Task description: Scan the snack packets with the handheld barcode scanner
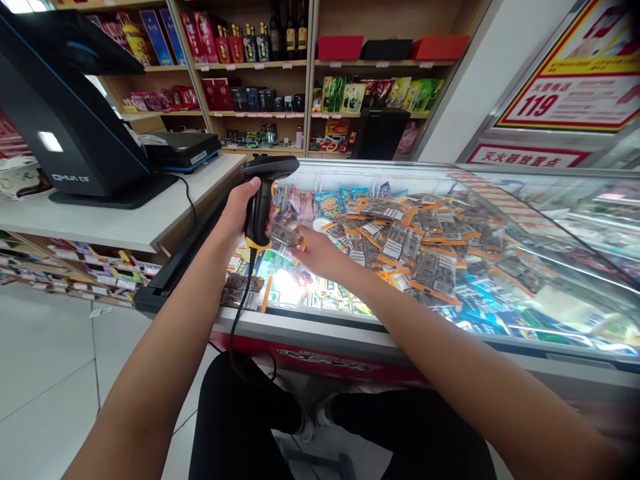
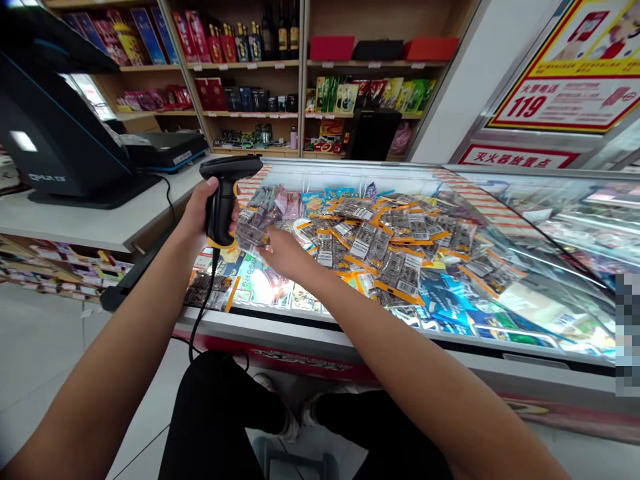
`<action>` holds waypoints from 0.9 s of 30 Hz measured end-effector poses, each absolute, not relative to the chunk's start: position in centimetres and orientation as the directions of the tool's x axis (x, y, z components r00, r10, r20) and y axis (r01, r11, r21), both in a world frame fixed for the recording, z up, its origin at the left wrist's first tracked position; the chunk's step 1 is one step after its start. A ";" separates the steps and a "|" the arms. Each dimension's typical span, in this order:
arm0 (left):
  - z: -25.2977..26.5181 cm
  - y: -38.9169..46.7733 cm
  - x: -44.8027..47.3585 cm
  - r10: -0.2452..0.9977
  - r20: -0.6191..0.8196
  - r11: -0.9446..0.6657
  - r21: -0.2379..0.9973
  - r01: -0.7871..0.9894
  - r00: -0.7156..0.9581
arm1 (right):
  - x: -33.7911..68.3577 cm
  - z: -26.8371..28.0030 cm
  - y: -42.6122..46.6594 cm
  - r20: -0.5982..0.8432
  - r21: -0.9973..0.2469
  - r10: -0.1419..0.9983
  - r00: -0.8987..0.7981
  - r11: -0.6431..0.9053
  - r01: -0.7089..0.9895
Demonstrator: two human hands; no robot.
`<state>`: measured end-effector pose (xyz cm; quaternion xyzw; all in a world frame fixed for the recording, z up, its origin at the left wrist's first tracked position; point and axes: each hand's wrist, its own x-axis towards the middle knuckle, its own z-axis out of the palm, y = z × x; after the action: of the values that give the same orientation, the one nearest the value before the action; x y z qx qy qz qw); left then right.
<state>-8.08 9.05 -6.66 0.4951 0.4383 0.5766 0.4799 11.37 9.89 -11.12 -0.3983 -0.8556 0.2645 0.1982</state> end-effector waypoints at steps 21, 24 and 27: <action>-7.6 9.2 -8.0 0.971 0.138 -0.146 0.989 0.027 0.197 | 13.1 -10.6 12.9 -0.047 -0.994 0.966 -0.252 -0.071 -0.087; -7.7 9.2 -7.9 0.970 0.144 -0.150 0.989 0.013 0.198 | 13.1 -10.5 12.9 -0.032 -0.995 0.966 -0.257 -0.055 -0.082; -7.8 9.3 -8.0 0.975 0.164 -0.162 0.986 -0.025 0.148 | 13.4 -9.8 12.9 -0.032 -0.996 0.976 -0.216 -0.012 0.091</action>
<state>-7.97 9.29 -7.79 0.5721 0.4152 0.5038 0.4965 13.37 12.86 -9.81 -0.4698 -0.5679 0.5342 0.4141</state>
